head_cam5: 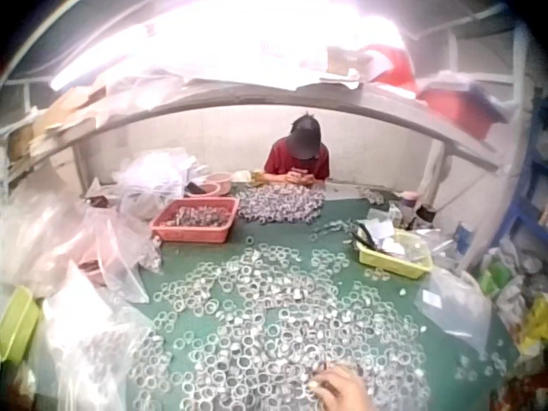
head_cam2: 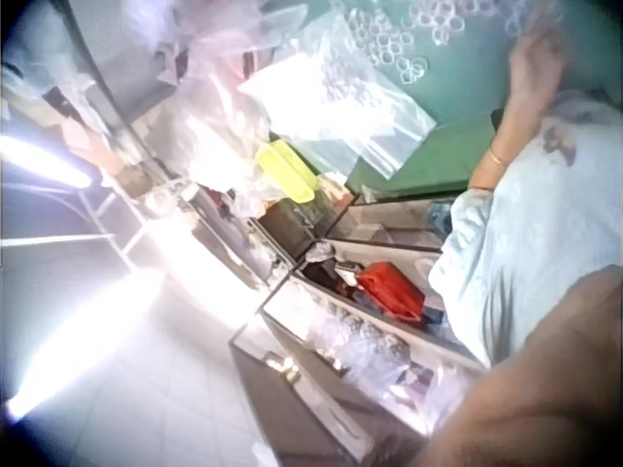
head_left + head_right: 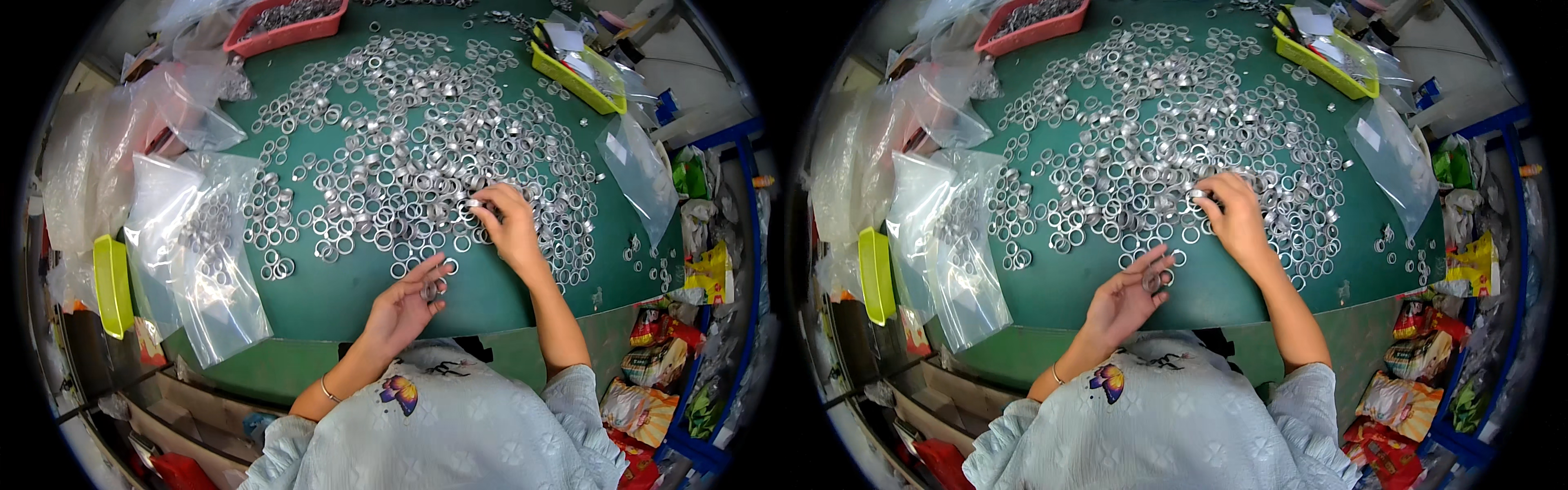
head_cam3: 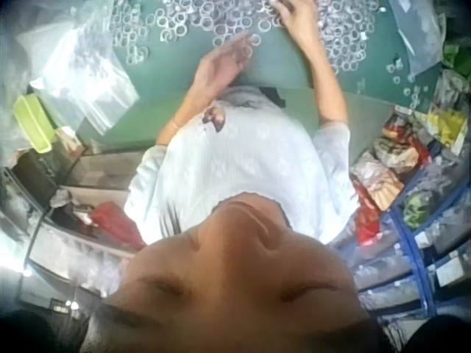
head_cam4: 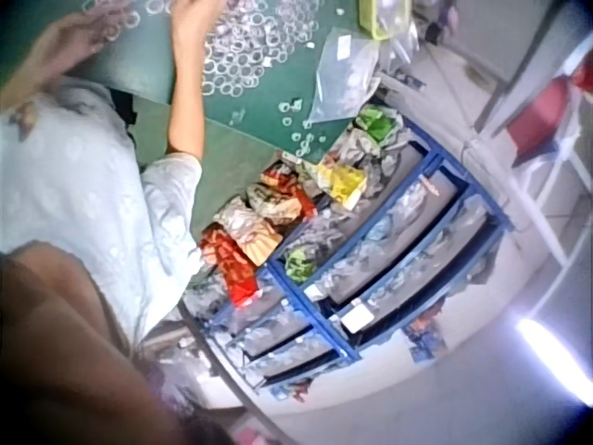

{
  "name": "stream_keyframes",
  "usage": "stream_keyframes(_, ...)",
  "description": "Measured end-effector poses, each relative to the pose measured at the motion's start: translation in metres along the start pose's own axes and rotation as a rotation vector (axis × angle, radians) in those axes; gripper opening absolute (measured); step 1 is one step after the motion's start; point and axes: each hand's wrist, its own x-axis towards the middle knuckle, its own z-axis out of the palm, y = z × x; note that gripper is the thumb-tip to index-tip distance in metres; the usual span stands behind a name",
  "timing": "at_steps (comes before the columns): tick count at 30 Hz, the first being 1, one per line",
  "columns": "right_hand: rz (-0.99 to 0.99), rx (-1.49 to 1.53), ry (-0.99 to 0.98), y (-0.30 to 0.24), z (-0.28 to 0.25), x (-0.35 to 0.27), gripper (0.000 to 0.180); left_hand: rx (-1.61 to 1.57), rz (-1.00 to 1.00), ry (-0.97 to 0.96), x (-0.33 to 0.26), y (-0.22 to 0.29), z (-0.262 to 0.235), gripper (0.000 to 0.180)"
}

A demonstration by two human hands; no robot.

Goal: The person sorts small metal rings on a green work table, picking them up from a large pile, placing some into plastic bags, and moving others onto shelves.

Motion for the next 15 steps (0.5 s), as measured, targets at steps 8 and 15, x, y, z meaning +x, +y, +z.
stream_keyframes(8,0.652,1.137,-0.127,-0.036,0.014,-0.058,0.017,0.741,0.385,0.069,-0.017,0.009,0.009,0.059)
stream_keyframes(15,0.523,0.95,-0.133,-0.063,0.034,-0.073,0.016,1.046,0.443,0.034,-0.019,0.009,0.008,0.054)
